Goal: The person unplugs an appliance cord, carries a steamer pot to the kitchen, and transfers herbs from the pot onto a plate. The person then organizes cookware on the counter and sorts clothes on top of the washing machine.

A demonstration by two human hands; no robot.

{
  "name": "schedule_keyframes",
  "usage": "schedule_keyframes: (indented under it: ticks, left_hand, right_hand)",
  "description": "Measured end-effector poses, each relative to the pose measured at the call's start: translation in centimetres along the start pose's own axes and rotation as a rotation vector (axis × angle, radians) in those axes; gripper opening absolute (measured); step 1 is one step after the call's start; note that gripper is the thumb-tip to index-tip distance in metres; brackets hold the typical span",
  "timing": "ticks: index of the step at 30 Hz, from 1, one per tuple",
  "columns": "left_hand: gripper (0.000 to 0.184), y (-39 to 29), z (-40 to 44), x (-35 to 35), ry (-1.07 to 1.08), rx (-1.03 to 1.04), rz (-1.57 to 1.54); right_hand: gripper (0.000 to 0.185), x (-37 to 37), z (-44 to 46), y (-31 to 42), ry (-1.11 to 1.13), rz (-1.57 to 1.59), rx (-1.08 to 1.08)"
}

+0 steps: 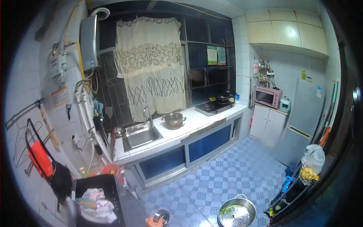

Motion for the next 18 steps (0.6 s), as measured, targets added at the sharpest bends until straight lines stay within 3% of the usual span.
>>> schedule_keyframes:
  ticks: [6,8,9,10,12,14,16,17,18]
  left_hand:
    - [0.024,-0.4,10.7,11.9,0.039,0.073,-0.005]
    - [0.021,1.1,14.1,16.5,0.109,-0.300,-0.274]
    - [0.016,6.6,16.0,20.7,0.165,-0.379,-0.546]
    - [0.016,9.8,18.4,24.4,0.178,-0.379,-0.546]
    - [0.020,14.1,20.0,32.8,0.308,-1.147,-1.218]
    - [0.023,8.9,23.3,37.1,0.350,-1.391,-1.248]
    - [0.027,4.9,28.4,41.5,0.248,-0.634,-0.971]
    - [0.027,2.0,30.6,43.5,0.304,-0.382,-0.737]
    - [0.027,-1.0,32.4,45.2,0.350,-0.136,-0.491]
  right_hand:
    - [0.047,9.1,9.1,10.5,0.058,-0.034,-0.002]
    - [0.047,11.8,11.8,13.6,0.074,-0.039,-0.006]
    - [0.047,13.2,13.2,15.1,0.079,-0.038,-0.011]
    - [0.047,14.3,14.7,16.6,0.081,-0.032,-0.020]
    - [0.047,16.2,17.5,18.6,0.072,-0.007,-0.043]
    - [0.047,18.6,15.5,24.1,0.019,-0.049,-0.007]
    - [0.044,19.4,16.9,27.5,-0.048,-0.108,0.003]
    - [0.025,20.6,16.7,29.7,-0.069,-0.105,-0.038]
    - [0.025,21.4,18.4,31.5,-0.076,-0.113,-0.035]
Point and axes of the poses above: each hand's wrist, its own z-axis towards the middle knuckle, its own x-axis out of the palm, y = z × x, the point moved 5 cm from there along z, towards the middle knuckle, and after that the axes turned 15 degrees about -z, right-handed, at the moved point
